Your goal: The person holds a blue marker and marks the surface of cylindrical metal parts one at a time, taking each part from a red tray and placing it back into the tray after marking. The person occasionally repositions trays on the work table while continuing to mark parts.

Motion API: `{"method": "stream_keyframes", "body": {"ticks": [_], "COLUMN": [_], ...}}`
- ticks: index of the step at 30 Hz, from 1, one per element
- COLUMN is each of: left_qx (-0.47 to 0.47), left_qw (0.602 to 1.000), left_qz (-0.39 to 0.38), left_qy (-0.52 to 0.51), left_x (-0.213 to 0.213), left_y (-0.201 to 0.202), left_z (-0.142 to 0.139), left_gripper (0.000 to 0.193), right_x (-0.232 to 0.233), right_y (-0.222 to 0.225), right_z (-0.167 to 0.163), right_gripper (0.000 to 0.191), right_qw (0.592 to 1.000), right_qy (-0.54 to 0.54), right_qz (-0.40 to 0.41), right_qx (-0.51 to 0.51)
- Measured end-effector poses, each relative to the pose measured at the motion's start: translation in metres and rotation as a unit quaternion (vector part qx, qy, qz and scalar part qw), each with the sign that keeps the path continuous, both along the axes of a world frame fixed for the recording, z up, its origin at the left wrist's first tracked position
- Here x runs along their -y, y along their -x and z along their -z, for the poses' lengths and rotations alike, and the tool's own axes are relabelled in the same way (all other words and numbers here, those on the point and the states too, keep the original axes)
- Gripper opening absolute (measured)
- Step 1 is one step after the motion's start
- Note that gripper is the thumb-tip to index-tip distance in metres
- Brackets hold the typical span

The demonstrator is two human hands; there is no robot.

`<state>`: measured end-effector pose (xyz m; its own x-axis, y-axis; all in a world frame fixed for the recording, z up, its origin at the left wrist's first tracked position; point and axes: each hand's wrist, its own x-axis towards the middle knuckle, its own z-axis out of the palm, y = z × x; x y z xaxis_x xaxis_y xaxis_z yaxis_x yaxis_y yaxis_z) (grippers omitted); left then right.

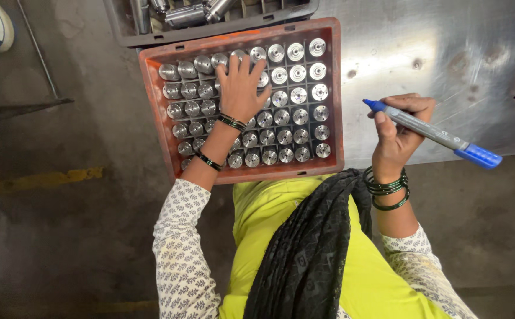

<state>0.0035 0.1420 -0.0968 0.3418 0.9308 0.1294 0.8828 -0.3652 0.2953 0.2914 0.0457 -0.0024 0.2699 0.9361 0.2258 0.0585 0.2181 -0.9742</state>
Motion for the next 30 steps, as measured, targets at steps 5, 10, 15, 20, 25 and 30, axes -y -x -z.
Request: {"method": "stream_keyframes", "body": {"ticks": [5, 10, 15, 20, 25, 30], "left_qx": [-0.026, 0.074, 0.602, 0.798, 0.790, 0.791], "left_qw": [0.998, 0.997, 0.774, 0.531, 0.526, 0.530], "left_qz": [0.025, -0.031, -0.036, -0.033, -0.055, -0.090], "left_qy": [-0.053, 0.018, 0.194, 0.284, 0.311, 0.293], "left_x": [-0.009, -0.012, 0.015, 0.022, 0.032, 0.040], "left_y": [-0.009, 0.011, 0.034, -0.035, -0.072, -0.076], "left_z": [0.020, -0.020, -0.103, -0.115, -0.109, -0.118], "left_gripper": [0.047, 0.031, 0.045, 0.048, 0.048, 0.040], "right_x": [0.000, -0.001, -0.006, -0.006, -0.005, -0.015], "right_y": [0.007, 0.004, 0.002, 0.033, 0.060, 0.058], "right_z": [0.003, 0.001, -0.004, -0.017, -0.045, -0.060], "right_gripper": [0.028, 0.028, 0.028, 0.029, 0.020, 0.022], "right_qw": [1.000, 1.000, 1.000, 0.999, 0.957, 0.935], "right_qy": [-0.003, -0.003, -0.001, -0.001, -0.132, -0.140], "right_qz": [-0.005, 0.000, 0.000, -0.051, -0.076, -0.066], "right_qx": [-0.019, -0.024, -0.024, -0.014, 0.247, 0.320]}}
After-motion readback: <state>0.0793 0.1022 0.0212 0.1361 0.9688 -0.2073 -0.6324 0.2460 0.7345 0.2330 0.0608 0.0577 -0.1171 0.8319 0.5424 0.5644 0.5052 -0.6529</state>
